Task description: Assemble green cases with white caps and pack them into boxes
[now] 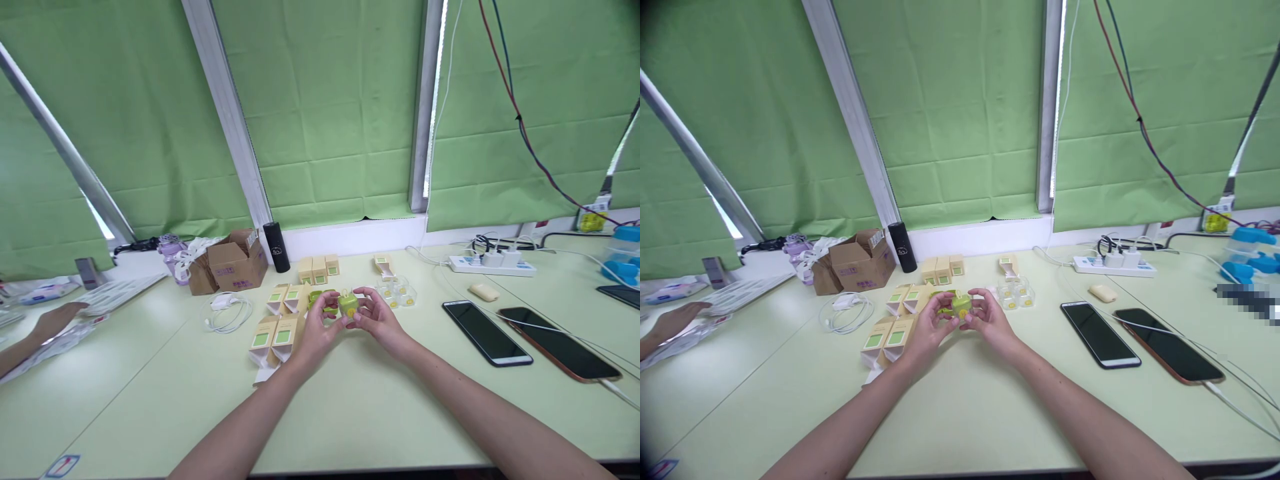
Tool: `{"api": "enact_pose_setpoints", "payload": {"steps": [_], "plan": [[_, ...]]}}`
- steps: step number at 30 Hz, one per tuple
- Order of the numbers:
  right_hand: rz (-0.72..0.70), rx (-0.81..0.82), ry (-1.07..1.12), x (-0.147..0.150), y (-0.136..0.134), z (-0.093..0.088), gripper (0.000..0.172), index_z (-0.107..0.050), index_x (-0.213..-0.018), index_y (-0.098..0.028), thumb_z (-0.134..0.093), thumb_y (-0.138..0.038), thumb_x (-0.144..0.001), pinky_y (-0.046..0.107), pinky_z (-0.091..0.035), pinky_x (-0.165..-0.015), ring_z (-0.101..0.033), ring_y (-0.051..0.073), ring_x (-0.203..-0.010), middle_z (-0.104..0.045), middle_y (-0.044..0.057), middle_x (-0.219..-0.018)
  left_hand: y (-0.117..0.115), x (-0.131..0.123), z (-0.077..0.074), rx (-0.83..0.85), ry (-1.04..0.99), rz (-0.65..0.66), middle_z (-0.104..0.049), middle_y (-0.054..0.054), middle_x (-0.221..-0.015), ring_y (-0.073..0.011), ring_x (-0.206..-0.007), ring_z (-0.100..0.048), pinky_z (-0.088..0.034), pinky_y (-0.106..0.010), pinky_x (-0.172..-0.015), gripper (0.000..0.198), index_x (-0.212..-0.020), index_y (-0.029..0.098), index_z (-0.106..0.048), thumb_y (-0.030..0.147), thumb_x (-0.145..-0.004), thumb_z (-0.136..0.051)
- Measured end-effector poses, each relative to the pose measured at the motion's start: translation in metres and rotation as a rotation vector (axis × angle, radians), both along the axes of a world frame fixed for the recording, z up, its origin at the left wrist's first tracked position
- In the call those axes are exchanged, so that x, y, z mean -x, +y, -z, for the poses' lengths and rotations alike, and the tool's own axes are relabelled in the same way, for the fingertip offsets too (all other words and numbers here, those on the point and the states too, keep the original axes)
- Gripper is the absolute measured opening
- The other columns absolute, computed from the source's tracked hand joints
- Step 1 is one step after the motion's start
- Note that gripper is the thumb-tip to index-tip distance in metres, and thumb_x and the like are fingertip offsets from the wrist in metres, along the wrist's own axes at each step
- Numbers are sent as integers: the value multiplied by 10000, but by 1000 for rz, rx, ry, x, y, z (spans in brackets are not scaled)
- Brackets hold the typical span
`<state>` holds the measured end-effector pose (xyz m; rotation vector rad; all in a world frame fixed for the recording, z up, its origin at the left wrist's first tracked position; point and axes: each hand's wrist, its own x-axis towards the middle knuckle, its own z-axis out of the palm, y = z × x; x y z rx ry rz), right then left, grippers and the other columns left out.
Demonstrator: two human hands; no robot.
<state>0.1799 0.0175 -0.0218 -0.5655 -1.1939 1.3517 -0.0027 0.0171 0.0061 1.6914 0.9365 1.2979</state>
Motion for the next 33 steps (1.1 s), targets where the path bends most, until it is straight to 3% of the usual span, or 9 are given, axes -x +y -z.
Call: {"api": "enact_pose_setpoints", "payload": {"steps": [6, 15, 20, 27, 33], "plan": [[-35, 9, 39, 1, -2, -1, 513, -591, -1237, -330, -867, -420, -814, 495, -595, -971, -692, 217, -999, -645, 25, -1115, -5, -3, -2, -24, 62, -32, -661, -112, -1263, -267, -1146, -615, -496, -393, -967, 496, -1249, 237, -630, 341, -808, -834], [-47, 26, 77, -1, 2, -1, 493, -660, -1215, -305, -882, -446, -797, 497, -567, -1012, -713, 216, -944, -699, 23, -996, -2, -4, -1, -48, 104, -103, -705, -82, -1235, -259, -1123, -637, -472, -381, -964, 435, -1231, 258, -674, 338, -828, -815], [-129, 105, 165, -1, -2, -5, 489, -679, -1234, -307, -876, -420, -801, 510, -546, -1024, -735, 226, -932, -754, 31, -1005, -3, -3, -2, -75, 117, -153, -705, -80, -1219, -259, -1098, -641, -475, -382, -958, 428, -1201, 258, -689, 335, -806, -835], [-212, 190, 254, -5, 4, 3, 439, -682, -1265, -256, -776, -364, -850, 529, -544, -1019, -761, 270, -1000, -784, 97, -1133, -5, -5, -1, -120, 80, -117, -701, -69, -1117, -237, -1066, -658, -484, -392, -979, 456, -1264, 250, -613, 286, -846, -793], [-200, 177, 259, -5, 5, 4, 438, -661, -1297, -260, -739, -367, -879, 540, -542, -1012, -773, 281, -964, -793, 88, -1055, -2, -3, 2, -154, 29, -96, -702, -82, -1107, -229, -1088, -668, -509, -382, -990, 343, -1245, 231, -613, 329, -931, -711]]}}
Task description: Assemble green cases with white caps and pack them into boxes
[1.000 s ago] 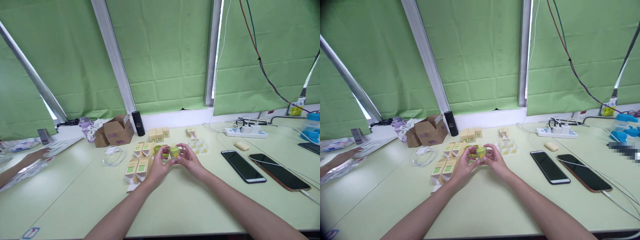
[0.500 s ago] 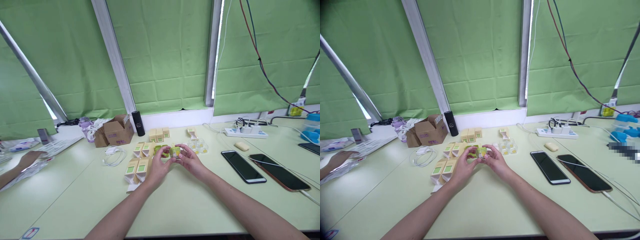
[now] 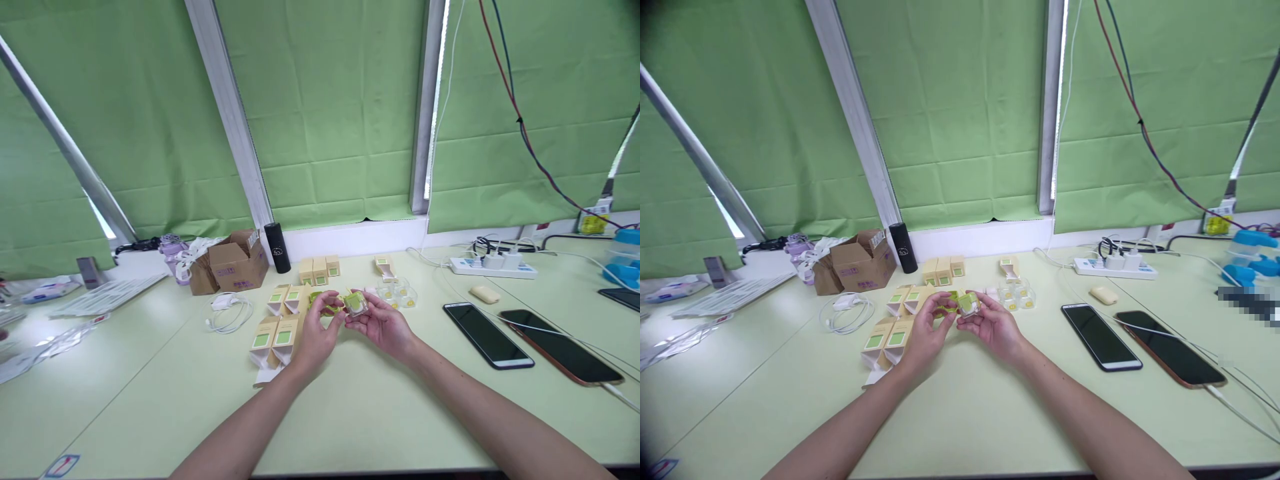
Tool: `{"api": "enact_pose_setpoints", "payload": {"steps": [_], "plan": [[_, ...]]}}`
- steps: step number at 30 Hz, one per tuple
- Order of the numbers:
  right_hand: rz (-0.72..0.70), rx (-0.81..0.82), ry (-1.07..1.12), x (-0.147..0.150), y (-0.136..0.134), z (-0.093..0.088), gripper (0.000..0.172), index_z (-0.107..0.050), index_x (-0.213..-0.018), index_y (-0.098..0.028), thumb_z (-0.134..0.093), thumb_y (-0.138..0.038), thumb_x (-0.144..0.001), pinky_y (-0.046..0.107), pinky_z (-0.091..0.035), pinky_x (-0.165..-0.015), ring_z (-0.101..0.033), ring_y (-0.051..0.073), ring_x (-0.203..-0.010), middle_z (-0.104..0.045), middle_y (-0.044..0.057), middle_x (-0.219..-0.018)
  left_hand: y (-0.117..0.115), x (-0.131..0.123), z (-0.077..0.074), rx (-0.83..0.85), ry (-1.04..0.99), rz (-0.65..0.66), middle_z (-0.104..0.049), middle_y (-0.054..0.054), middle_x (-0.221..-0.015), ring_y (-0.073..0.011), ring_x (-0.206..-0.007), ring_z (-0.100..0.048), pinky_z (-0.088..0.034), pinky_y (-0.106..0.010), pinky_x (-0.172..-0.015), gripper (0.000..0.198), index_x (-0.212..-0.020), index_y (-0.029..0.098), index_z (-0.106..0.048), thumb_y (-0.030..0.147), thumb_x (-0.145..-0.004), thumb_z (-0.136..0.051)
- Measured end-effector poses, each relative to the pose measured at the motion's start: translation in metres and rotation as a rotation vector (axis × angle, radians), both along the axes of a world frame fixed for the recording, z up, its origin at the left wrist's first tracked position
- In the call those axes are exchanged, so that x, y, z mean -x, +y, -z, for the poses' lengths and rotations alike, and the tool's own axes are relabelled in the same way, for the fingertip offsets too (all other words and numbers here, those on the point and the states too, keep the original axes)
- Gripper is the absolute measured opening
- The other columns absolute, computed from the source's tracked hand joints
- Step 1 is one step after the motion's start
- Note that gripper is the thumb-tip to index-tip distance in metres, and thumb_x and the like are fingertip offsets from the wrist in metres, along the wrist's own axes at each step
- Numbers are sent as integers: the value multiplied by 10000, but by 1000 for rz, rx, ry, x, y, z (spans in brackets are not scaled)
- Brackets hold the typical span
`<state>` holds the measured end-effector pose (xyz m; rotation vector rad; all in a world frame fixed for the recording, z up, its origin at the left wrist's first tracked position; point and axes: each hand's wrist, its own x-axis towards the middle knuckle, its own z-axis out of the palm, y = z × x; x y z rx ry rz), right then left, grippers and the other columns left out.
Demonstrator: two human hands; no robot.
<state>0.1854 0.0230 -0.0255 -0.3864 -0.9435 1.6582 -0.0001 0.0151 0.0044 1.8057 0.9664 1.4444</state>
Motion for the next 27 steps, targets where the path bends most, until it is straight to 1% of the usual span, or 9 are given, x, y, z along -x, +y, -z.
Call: {"api": "enact_pose_setpoints", "payload": {"steps": [3, 5, 7, 8, 12, 15, 18, 22, 27], "plan": [[21, 4, 27, 0, -1, -3, 437, -675, -1251, -261, -784, -365, -841, 534, -551, -984, -769, 274, -926, -794, 78, -1044, 8, 3, 5, 36, -73, -28, -716, -75, -1032, -204, -1003, -686, -532, -356, -929, 259, -1187, 210, -626, 380, -990, -630], [43, 19, 36, -1, -1, -6, 451, -683, -1224, -263, -826, -350, -804, 518, -559, -961, -760, 271, -930, -790, 70, -1063, 13, 4, 9, 95, -128, -18, -704, -42, -865, -175, -810, -667, -541, -319, -774, 246, -1141, 198, -627, 401, -1008, -590], [73, 27, 22, -2, -2, -8, 483, -688, -1204, -268, -869, -330, -761, 500, -567, -931, -746, 271, -946, -779, 61, -1066, 17, 5, 11, 140, -167, -18, -683, -15, -770, -156, -689, -628, -511, -289, -666, 236, -1117, 194, -622, 386, -980, -626], [94, 24, 6, -2, -3, -8, 498, -691, -1196, -272, -887, -325, -742, 489, -571, -913, -736, 270, -957, -771, 58, -1069, 18, 5, 12, 142, -179, -25, -682, -10, -766, -155, -688, -628, -507, -283, -663, 237, -1109, 195, -622, 362, -948, -670], [194, -19, -68, 0, -5, -9, 544, -692, -1189, -286, -929, -332, -702, 448, -586, -859, -691, 251, -982, -720, 46, -1073, 17, 6, 11, 47, -151, -46, -703, -38, -940, -177, -883, -663, -535, -313, -840, 313, -1090, 203, -640, 268, -828, -799], [234, -52, -116, 1, -4, -6, 597, -674, -1216, -295, -941, -331, -684, 434, -588, -860, -676, 234, -973, -685, 40, -1098, 12, 6, 8, 13, -64, -29, -703, -82, -1107, -213, -1026, -662, -530, -354, -928, 336, -1158, 210, -642, 338, -875, -770], [266, -92, -176, 1, -2, -3, 650, -651, -1245, -302, -943, -307, -664, 427, -579, -881, -662, 227, -990, -662, 44, -1165, 6, 5, 3, 52, 8, 13, -675, -130, -1276, -261, -1149, -649, -527, -399, -968, 453, -1268, 211, -619, 411, -887, -760], [290, -118, -246, -1, 0, 0, 683, -633, -1265, -298, -935, -270, -653, 401, -554, -916, -651, 220, -1028, -653, 51, -1213, -1, 2, -4, 83, 83, 12, -668, -142, -1330, -290, -1167, -653, -519, -437, -992, 558, -1335, 216, -606, 422, -854, -801], [299, -144, -276, -1, 2, 4, 702, -618, -1277, -302, -929, -263, -649, 422, -538, -957, -655, 231, -1054, -663, 55, -1221, -2, 1, -5, 92, 121, 5, -661, -131, -1366, -291, -1178, -651, -510, -448, -1013, 565, -1340, 233, -607, 398, -841, -817]]}}
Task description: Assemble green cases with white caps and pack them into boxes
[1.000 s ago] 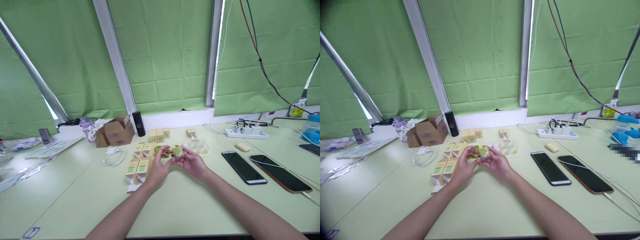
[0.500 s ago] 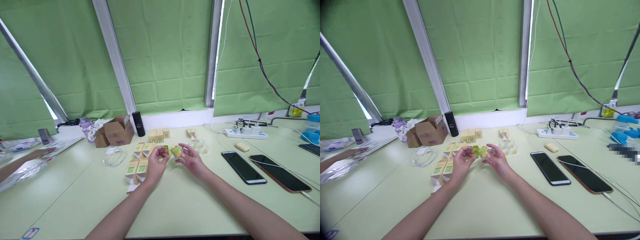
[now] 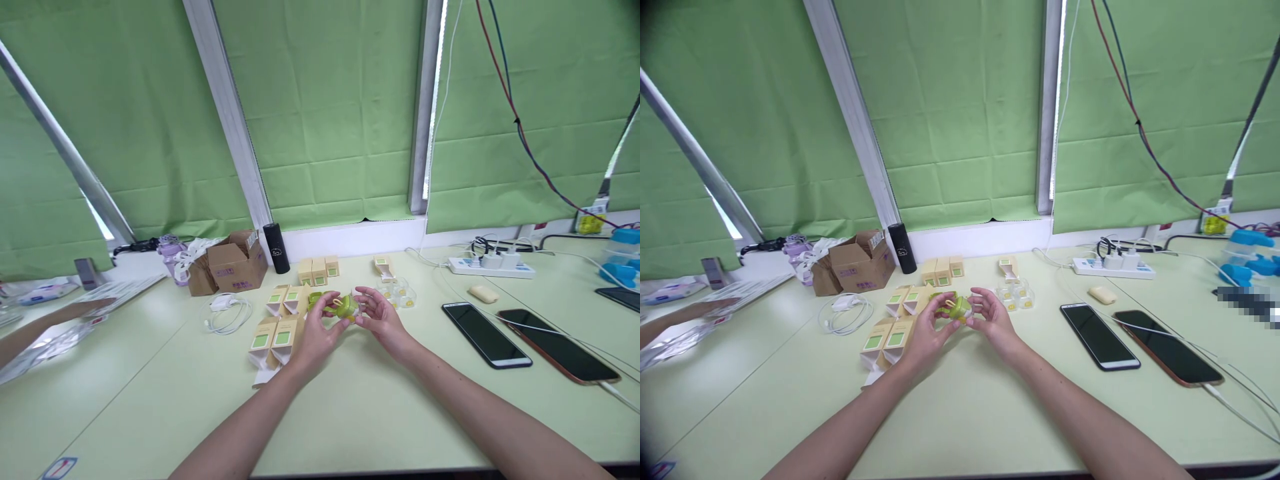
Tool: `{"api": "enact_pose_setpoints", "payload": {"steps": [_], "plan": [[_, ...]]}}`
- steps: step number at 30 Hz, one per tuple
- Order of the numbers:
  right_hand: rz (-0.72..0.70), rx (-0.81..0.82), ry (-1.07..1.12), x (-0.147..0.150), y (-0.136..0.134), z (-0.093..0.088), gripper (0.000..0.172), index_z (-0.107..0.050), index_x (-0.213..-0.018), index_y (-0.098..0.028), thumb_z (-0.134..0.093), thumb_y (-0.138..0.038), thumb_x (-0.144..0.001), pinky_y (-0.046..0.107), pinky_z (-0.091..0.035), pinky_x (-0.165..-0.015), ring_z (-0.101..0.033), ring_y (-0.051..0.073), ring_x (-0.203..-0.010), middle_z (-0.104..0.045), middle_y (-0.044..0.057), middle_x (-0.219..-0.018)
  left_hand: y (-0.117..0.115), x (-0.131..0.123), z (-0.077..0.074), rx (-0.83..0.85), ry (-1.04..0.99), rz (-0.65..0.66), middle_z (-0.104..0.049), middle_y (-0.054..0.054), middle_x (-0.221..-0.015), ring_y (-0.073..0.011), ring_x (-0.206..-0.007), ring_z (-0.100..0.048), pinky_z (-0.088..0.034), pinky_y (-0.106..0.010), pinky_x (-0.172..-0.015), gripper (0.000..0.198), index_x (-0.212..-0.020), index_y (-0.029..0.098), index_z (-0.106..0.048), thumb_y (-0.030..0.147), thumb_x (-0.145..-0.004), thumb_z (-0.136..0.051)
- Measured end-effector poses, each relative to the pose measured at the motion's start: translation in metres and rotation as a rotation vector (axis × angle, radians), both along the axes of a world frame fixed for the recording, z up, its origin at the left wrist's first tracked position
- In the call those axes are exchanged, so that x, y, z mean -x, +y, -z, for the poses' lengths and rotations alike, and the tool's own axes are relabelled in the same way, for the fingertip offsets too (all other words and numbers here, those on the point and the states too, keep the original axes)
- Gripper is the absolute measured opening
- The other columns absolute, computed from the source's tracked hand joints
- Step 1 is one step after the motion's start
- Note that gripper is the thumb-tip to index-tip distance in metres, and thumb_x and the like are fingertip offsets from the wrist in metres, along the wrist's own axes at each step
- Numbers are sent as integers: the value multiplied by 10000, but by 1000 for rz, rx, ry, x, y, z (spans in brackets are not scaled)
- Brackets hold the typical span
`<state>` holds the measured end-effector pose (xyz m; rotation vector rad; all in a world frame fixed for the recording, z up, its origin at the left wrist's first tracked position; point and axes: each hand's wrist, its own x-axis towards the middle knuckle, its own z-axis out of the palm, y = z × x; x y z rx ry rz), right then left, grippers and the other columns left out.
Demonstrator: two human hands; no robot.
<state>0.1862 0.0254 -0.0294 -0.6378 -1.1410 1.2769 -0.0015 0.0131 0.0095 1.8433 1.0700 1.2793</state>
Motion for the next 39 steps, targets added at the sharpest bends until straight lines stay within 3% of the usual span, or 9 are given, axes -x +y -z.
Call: {"api": "enact_pose_setpoints", "payload": {"steps": [5, 12, 14, 18, 22, 26, 30, 39], "plan": [[0, -28, -32, 0, 3, 5, 711, -605, -1286, -307, -925, -275, -651, 441, -531, -980, -651, 248, -1097, -665, 58, -1212, 2, -1, 6, -15, 35, -12, -657, -125, -1383, -283, -1176, -647, -493, -447, -1030, 565, -1341, 239, -618, 367, -831, -826], [0, -149, -227, -5, 1, -1, 640, -555, -1349, -308, -831, -337, -772, 436, -566, -934, -648, 269, -1159, -653, 88, -1263, 4, 0, 11, -27, 104, -54, -665, -98, -1353, -280, -1230, -620, -476, -432, -1062, 476, -1318, 256, -645, 319, -867, -785], [99, -229, -332, -11, 2, -6, 535, -549, -1359, -298, -739, -370, -864, 446, -562, -943, -647, 271, -1171, -658, 98, -1281, 3, 1, 12, -53, 158, -60, -657, -87, -1346, -280, -1256, -602, -465, -438, -1090, 453, -1308, 267, -650, 289, -872, -771], [528, -309, -760, -31, 14, -19, 343, -621, -1273, -250, -595, -351, -947, 485, -495, -1009, -620, 296, -1183, -694, 103, -1264, -2, 2, 13, -98, 345, -1, -653, -69, -1292, -281, -1263, -568, -455, -459, -1105, 430, -1295, 287, -660, 263, -875, -753], [706, -203, -1343, -51, 40, -31, 385, -631, -1323, -207, -543, -306, -962, 481, -424, -1039, -556, 345, -1240, -659, 140, -1354, -6, -1, 13, -118, 492, 51, -679, -75, -1238, -308, -1239, -542, -455, -483, -1067, 428, -1262, 271, -680, 277, -846, -780], [672, -35, -1677, -67, 71, -35, 499, -545, -1476, -203, -470, -348, -1004, 482, -339, -1091, -462, 365, -1346, -595, 167, -1459, -7, -5, 11, -141, 543, 79, -701, -86, -1209, -328, -1190, -544, -435, -509, -1045, 412, -1227, 260, -698, 285, -828, -798], [576, 88, -1726, -78, 98, -33, 504, -588, -1456, -234, -372, -391, -1030, 501, -356, -1034, -501, 385, -1297, -671, 177, -1349, -5, -6, 11, -145, 550, 87, -716, -90, -1182, -344, -1151, -550, -423, -521, -1018, 409, -1207, 273, -708, 299, -812, -814], [456, 201, -1779, -85, 124, -35, 558, -603, -1447, -285, -265, -479, -1047, 523, -320, -1056, -451, 390, -1361, -672, 142, -1400, -3, -6, 16, -182, 588, 111, -717, -85, -1197, -339, -1151, -547, -403, -504, -1007, 427, -1233, 274, -697, 318, -825, -817]]}}
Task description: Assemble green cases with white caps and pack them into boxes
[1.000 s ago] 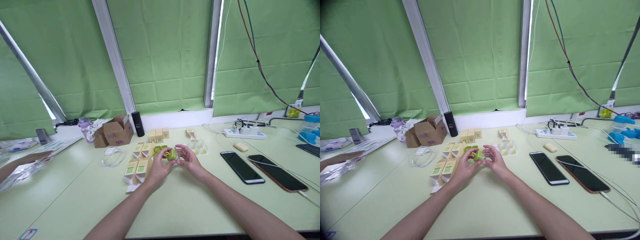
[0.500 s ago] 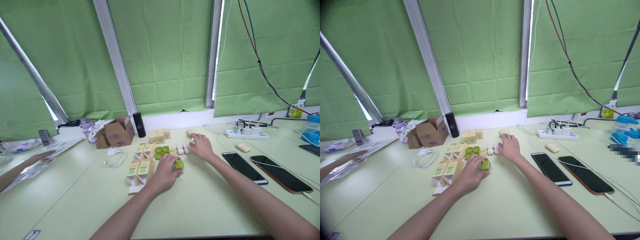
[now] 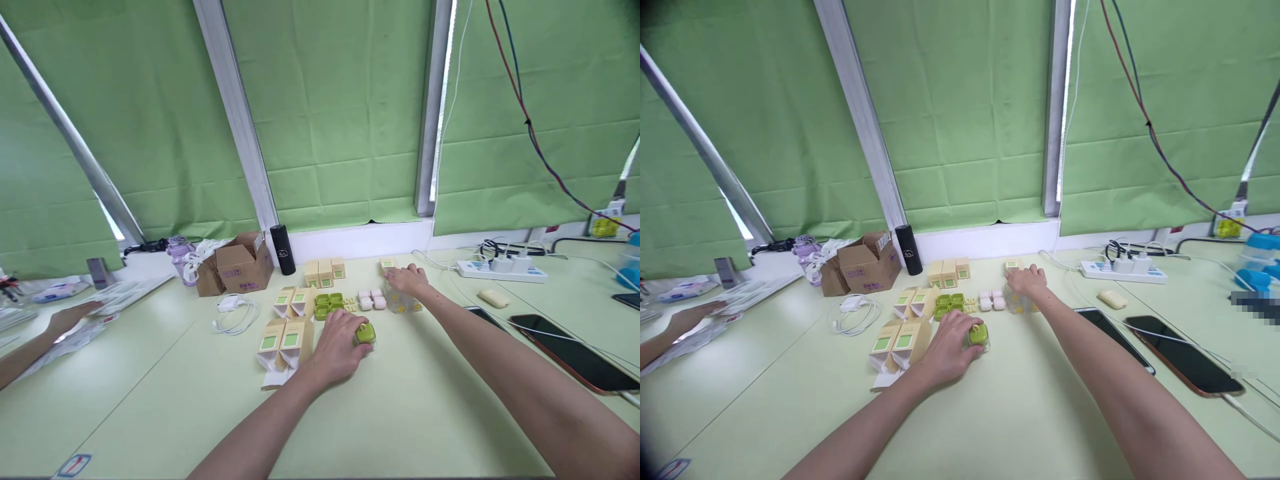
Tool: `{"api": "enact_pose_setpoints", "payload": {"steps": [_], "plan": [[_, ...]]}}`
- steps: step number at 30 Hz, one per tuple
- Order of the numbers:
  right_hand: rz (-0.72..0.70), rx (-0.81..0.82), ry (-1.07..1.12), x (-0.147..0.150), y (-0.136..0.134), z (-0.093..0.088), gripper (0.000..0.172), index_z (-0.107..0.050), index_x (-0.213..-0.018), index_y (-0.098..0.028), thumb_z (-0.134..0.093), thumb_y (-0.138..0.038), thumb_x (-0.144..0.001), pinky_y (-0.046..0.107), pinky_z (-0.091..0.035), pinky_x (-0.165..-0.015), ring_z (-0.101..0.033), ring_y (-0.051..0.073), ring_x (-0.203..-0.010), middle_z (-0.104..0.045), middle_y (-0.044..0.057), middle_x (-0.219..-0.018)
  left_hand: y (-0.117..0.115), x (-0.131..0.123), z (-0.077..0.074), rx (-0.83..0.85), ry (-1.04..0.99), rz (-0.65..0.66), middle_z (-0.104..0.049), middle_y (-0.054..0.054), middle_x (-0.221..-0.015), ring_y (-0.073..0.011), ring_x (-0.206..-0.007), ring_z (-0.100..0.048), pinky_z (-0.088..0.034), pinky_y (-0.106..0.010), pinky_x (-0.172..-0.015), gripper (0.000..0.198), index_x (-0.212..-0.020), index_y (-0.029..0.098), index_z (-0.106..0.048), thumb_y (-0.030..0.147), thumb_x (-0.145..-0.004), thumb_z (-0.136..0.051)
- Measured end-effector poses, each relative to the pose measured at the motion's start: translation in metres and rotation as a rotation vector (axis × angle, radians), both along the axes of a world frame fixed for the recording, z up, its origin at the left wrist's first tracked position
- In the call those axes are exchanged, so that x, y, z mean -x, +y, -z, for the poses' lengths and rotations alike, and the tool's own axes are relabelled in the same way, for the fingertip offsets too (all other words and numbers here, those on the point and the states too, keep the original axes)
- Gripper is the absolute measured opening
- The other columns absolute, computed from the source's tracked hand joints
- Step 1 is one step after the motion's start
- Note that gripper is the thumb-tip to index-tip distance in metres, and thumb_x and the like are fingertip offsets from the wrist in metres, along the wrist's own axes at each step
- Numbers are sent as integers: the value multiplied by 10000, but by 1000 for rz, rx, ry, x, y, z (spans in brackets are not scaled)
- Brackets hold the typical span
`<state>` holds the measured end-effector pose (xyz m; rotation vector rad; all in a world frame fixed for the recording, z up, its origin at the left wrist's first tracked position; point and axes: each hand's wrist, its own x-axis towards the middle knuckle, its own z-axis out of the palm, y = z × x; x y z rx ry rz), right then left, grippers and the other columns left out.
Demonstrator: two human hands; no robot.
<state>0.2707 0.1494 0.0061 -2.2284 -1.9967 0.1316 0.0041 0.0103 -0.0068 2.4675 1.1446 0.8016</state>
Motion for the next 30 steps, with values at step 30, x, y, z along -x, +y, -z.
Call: {"api": "enact_pose_setpoints", "payload": {"steps": [30], "plan": [[-288, -592, 321, 73, -96, -20, 683, -279, -1655, -192, -389, -498, -1054, 656, -143, -1264, -164, 384, -1609, -348, 134, -1706, 37, -1, -22, 248, -675, -171, -722, -143, -1293, -311, -1281, -632, -462, -504, -1122, 564, -1352, 224, -627, 601, -935, -667]]}}
